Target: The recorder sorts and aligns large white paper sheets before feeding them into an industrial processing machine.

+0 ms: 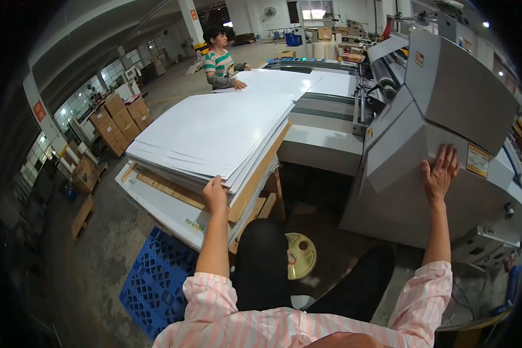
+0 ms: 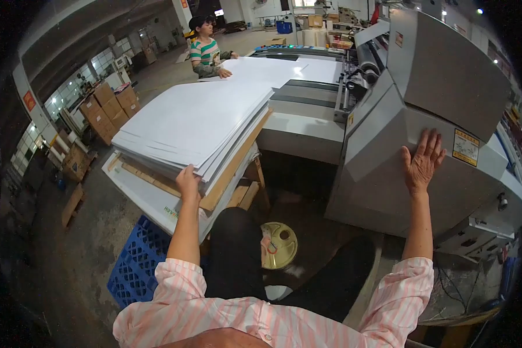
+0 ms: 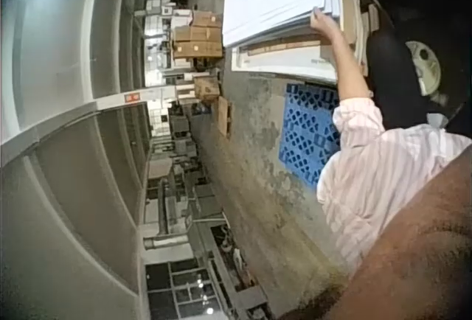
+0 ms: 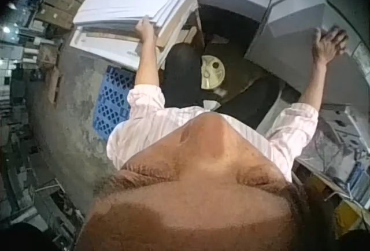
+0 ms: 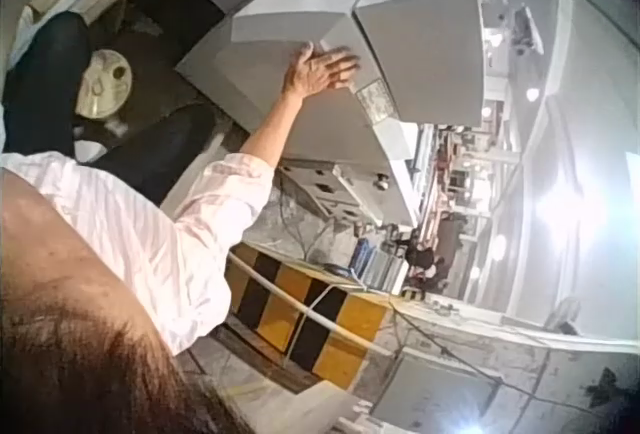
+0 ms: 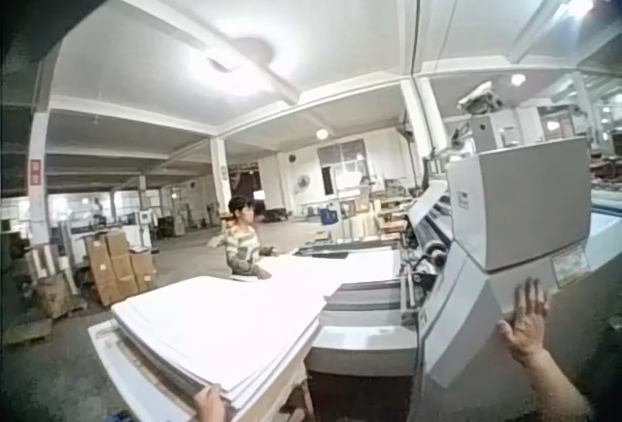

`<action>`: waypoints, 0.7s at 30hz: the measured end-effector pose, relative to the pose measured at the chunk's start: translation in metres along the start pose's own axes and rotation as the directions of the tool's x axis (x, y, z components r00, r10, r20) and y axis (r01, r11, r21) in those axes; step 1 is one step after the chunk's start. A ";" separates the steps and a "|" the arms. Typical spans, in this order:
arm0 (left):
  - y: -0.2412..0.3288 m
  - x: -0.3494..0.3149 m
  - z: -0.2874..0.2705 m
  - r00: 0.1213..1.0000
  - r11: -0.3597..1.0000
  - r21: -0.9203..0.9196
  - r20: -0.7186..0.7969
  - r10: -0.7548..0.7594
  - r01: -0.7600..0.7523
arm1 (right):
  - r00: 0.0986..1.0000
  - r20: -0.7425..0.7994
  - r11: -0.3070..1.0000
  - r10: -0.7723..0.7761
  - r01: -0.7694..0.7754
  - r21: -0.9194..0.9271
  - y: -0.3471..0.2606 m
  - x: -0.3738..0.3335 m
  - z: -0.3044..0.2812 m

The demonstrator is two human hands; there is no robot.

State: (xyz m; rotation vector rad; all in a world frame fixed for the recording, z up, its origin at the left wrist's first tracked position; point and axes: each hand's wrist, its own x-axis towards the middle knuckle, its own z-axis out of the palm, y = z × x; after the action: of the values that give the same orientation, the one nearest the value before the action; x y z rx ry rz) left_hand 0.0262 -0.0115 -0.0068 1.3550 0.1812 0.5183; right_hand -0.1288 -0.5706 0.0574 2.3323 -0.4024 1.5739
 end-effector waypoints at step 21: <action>-0.007 0.016 0.010 0.924 0.915 -0.168 -0.053 -0.380 0.367 | 0.991 0.002 0.976 0.132 -0.131 0.172 0.007 -0.007 0.001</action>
State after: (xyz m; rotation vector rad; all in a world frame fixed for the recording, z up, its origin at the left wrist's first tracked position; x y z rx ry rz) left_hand 0.0461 -0.0144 -0.0084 1.1111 0.4518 0.2595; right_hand -0.1338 -0.5772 0.0509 2.4697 -0.4436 1.7442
